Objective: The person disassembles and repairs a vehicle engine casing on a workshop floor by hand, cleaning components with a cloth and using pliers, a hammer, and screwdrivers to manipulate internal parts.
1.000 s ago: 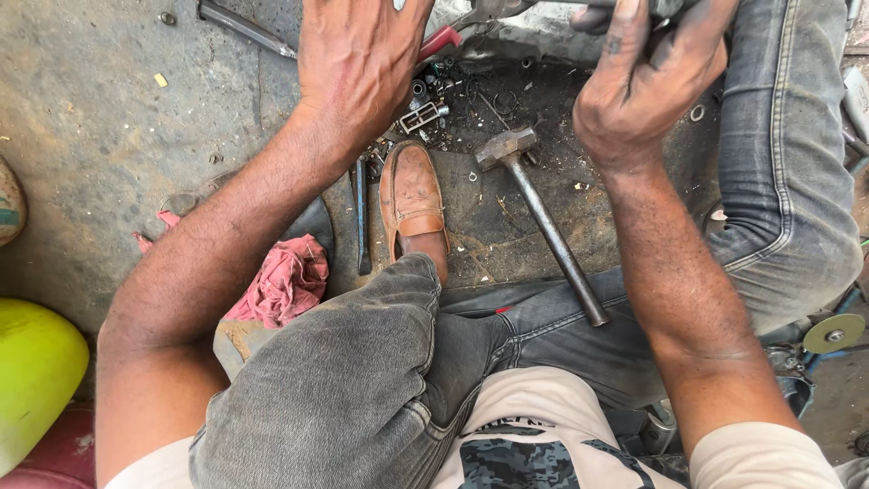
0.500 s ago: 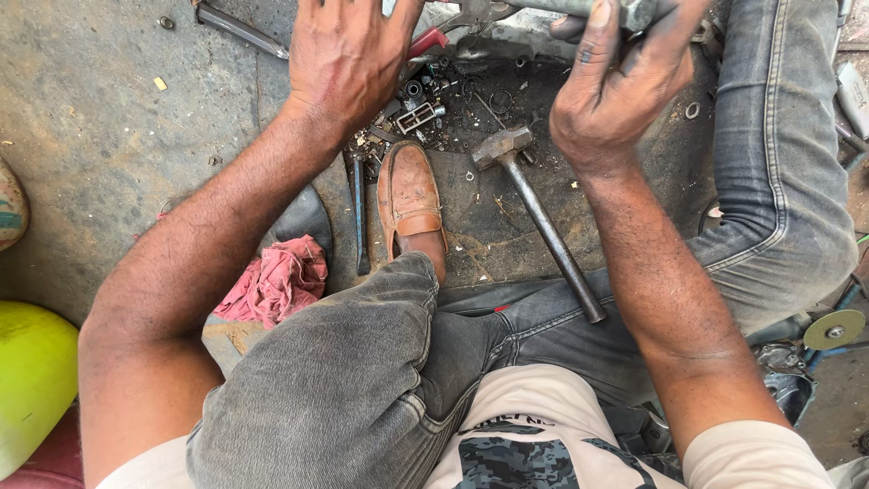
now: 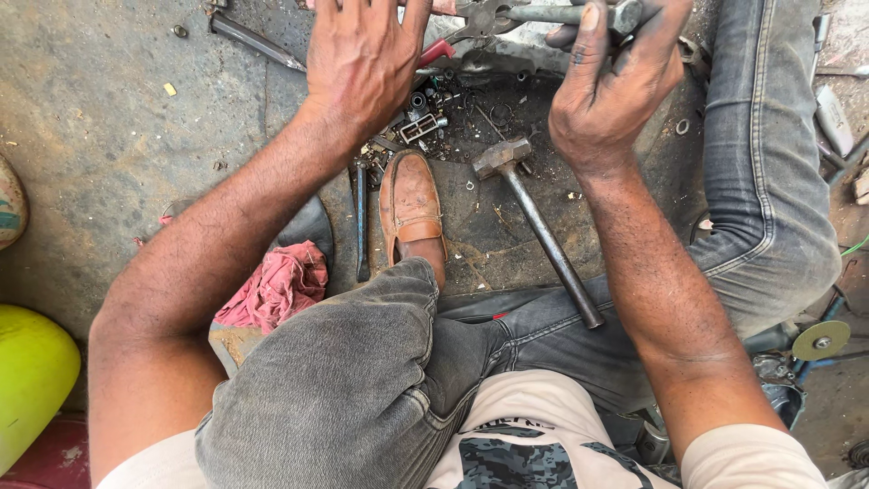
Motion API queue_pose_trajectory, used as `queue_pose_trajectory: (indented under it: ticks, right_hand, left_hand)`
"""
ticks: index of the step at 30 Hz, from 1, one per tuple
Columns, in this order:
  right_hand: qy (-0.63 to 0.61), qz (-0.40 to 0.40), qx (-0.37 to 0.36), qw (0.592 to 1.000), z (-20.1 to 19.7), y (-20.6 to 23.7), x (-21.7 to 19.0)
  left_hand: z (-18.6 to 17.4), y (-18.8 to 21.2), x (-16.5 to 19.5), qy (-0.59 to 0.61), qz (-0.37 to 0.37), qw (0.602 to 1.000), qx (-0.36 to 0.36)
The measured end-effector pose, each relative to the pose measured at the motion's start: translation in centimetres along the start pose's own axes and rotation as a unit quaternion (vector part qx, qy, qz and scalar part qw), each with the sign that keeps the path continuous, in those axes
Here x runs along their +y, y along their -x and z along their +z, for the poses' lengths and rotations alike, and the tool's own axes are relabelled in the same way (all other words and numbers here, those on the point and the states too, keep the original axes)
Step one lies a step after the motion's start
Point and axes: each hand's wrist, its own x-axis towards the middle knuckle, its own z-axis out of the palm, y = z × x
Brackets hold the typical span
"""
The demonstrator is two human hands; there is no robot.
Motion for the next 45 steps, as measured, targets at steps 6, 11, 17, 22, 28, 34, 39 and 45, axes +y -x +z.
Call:
queue_pose_trajectory:
  ticks: [6, 11, 17, 22, 28, 34, 39, 45]
  right_hand:
    - [-0.007, -0.018, 0.025, 1.000, 0.1, -1.0, -1.0]
    - [-0.037, 0.020, 0.040, 0.998, -0.1, -0.4, -0.6]
    - [0.060, 0.036, 0.057, 0.996, -0.2, 0.1, -1.7]
    - [0.102, 0.084, 0.059, 0.990, -0.6, -1.2, -4.7]
    - [-0.045, 0.134, 0.056, 0.988, -1.8, 2.0, -3.6]
    - [0.358, 0.024, -0.132, 0.924, -2.8, 14.0, 0.8]
    - [0.088, 0.565, -0.437, 0.694, -2.5, 21.5, 4.5]
    - [-0.141, 0.682, -0.308, 0.648, -2.4, 23.1, 6.0]
  left_hand:
    - [0.6, -0.6, -0.9, -0.023, 0.033, 0.998, 0.049]
    - [1.5, -1.0, -0.5, -0.074, 0.038, 0.997, -0.002]
    - [0.9, -1.4, -0.9, 0.020, 0.027, 0.999, 0.001]
    - [-0.6, -2.0, -1.1, -0.016, 0.016, 1.000, 0.002]
    - [-2.3, -2.9, -0.8, 0.013, 0.026, 0.998, -0.056]
    - [-2.8, -3.3, -1.2, -0.015, 0.038, 0.996, -0.077]
    - [-2.6, -3.5, -1.1, 0.001, 0.034, 0.989, -0.145]
    - [-1.8, -3.0, -0.7, -0.004, 0.028, 0.998, -0.052]
